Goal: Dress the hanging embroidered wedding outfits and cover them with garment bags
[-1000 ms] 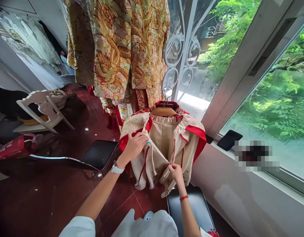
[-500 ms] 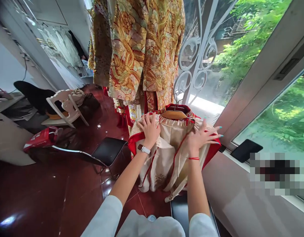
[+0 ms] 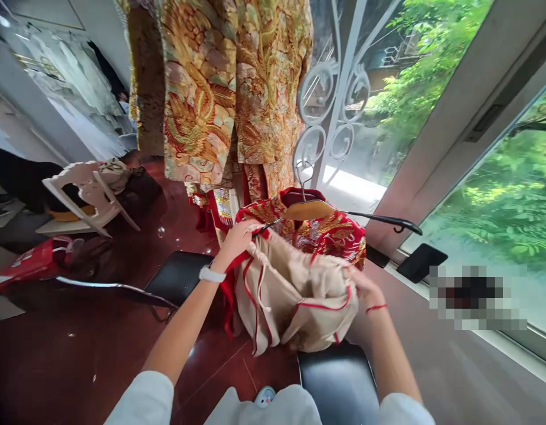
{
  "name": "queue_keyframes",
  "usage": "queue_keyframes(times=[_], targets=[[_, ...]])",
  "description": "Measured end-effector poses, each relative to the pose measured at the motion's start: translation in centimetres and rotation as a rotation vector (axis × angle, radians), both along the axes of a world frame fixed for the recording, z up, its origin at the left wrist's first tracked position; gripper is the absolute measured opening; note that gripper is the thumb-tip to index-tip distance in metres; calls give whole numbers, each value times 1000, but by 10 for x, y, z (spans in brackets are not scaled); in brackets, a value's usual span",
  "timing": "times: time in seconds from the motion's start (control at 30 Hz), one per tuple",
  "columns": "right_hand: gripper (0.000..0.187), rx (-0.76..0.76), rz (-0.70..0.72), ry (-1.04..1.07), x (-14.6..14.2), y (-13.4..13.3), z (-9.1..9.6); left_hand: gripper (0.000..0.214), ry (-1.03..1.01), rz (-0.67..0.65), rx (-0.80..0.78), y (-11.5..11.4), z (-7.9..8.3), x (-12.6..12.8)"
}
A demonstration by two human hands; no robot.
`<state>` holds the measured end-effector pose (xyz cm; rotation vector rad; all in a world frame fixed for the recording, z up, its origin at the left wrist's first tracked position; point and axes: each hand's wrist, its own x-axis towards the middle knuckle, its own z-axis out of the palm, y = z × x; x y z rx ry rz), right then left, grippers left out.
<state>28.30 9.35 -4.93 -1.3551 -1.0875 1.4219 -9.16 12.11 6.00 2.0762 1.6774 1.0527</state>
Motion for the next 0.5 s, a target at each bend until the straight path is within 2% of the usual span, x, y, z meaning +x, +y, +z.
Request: queue_keyframes(times=[0.07, 0.13, 0.2, 0.27, 0.33, 0.37, 0.43, 0.47, 0.5], targets=[[40, 8, 62, 107, -27, -36, -37, 44, -152, -41, -62, -10, -36, -12], [54, 10, 125, 184, -53, -70, -65, 38, -270, -24, -133, -29, -75, -18], [71, 38, 200, 168, -79, -95, -79, 32, -346, -35, -210, -55, -106, -10], [85, 91, 287, 78, -107, -110, -80, 27, -394, -117, -314, -86, -116, 11], [84, 172, 308, 5, -135, -117, -70, 27, -383, -236, -340, -118, -102, 38], [71, 217, 272, -12, -146, -120, -62, 29, -353, -310, -332, -132, -88, 50], [36, 304, 107, -17, -160, -127, -42, 35, -293, -495, -295, -152, -53, 63], [25, 334, 13, -24, -161, -133, -30, 38, -278, -604, -277, -157, -37, 63], [21, 354, -89, -37, -158, -141, -18, 39, -282, -714, -260, -159, -26, 59]])
